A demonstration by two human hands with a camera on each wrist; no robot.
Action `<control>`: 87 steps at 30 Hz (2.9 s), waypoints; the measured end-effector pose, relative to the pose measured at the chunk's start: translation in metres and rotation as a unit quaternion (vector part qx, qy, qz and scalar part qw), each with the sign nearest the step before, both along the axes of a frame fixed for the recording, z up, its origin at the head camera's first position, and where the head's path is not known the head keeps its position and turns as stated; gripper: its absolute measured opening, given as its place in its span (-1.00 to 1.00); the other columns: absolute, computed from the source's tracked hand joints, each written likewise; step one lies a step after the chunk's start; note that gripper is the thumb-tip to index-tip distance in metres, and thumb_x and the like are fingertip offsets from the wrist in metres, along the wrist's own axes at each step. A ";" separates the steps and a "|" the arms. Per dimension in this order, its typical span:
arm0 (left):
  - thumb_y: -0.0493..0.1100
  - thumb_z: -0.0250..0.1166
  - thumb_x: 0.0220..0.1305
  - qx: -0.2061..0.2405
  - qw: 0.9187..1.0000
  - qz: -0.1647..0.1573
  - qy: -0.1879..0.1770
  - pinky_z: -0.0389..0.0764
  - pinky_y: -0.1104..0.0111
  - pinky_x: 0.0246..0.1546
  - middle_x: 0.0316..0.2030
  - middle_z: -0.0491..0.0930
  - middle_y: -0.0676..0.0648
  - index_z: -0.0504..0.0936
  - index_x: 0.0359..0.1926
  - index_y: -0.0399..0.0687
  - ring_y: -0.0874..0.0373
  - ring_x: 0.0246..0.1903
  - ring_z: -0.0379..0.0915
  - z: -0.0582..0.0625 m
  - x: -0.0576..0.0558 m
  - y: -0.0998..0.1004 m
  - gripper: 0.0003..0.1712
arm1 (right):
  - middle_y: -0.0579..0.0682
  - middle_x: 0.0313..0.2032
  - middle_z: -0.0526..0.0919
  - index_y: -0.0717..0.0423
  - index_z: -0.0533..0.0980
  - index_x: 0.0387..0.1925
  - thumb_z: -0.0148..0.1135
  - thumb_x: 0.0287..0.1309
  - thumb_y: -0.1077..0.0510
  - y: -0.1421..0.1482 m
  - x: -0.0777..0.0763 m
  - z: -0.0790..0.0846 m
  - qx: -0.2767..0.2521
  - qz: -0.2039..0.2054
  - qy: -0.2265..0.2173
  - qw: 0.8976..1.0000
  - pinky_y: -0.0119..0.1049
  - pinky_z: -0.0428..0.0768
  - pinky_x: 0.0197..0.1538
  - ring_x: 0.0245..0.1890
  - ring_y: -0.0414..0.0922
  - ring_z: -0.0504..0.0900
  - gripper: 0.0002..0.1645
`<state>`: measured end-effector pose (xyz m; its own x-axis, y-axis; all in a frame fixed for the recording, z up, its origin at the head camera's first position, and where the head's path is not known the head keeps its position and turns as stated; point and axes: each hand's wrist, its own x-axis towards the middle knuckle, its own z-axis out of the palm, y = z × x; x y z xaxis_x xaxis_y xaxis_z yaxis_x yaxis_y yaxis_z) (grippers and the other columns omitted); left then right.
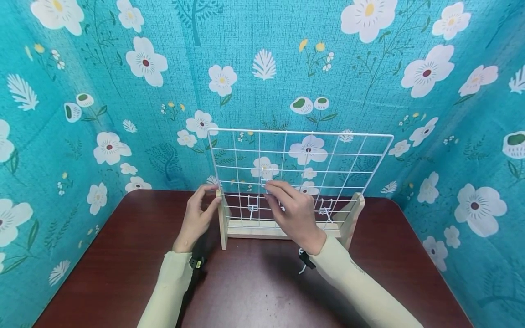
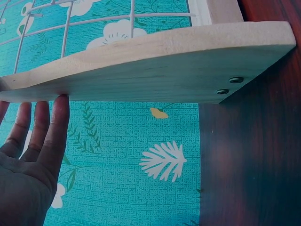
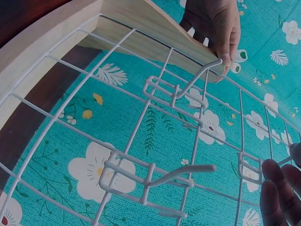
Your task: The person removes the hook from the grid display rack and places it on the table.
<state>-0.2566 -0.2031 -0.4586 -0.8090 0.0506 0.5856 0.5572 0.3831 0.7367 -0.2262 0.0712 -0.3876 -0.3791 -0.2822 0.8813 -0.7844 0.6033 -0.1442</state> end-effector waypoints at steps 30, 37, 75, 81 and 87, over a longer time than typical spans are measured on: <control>-0.31 0.33 0.43 0.002 1.000 -0.002 0.000 0.68 0.52 -0.19 0.03 0.69 -0.20 0.60 0.17 -0.30 0.33 -0.02 0.59 0.000 -0.001 -0.001 -0.66 | 0.06 -0.16 0.84 0.15 0.77 -0.14 0.46 0.21 0.30 0.000 -0.002 0.005 0.000 -0.002 -0.010 1.000 -0.24 0.75 -0.30 -0.22 -0.06 0.85 -0.83; -0.30 0.32 0.44 0.005 1.000 -0.005 0.002 0.69 0.48 -0.21 0.02 0.69 -0.18 0.61 0.17 -0.23 0.33 -0.03 0.61 -0.001 -0.002 -0.002 -0.67 | 0.05 -0.19 0.84 0.15 0.76 -0.17 0.42 0.26 0.30 0.000 -0.001 0.007 -0.009 0.006 -0.009 1.000 -0.24 0.73 -0.37 -0.25 -0.07 0.85 -0.87; -0.29 0.32 0.44 0.008 1.000 -0.002 -0.011 0.67 0.53 -0.18 0.04 0.69 -0.12 0.61 0.19 -0.16 0.08 -0.01 0.65 0.000 -0.001 -0.001 -0.67 | 0.13 -0.24 0.83 0.23 0.76 -0.19 0.32 0.39 0.23 0.012 0.015 0.019 -0.010 0.047 0.055 0.997 -0.13 0.78 -0.23 -0.28 0.00 0.85 -0.84; -0.33 0.33 0.42 0.011 1.000 0.005 -0.012 0.65 0.54 -0.21 0.02 0.69 -0.19 0.61 0.17 -0.18 0.32 -0.05 0.60 0.000 -0.001 0.000 -0.66 | 0.11 -0.24 0.84 0.22 0.76 -0.19 0.27 0.45 0.17 0.016 0.025 0.015 0.000 0.043 0.056 0.997 -0.17 0.77 -0.28 -0.30 -0.02 0.84 -0.78; -0.39 0.30 0.42 -0.002 1.000 0.013 -0.009 0.70 0.39 -0.22 -0.02 0.67 -0.28 0.59 0.15 -0.33 0.40 -0.11 0.57 0.015 0.011 0.006 -0.68 | 0.10 -0.25 0.84 0.20 0.76 -0.21 0.23 0.49 0.14 0.019 0.033 0.012 0.002 0.044 0.062 0.997 -0.18 0.77 -0.27 -0.31 -0.04 0.84 -0.73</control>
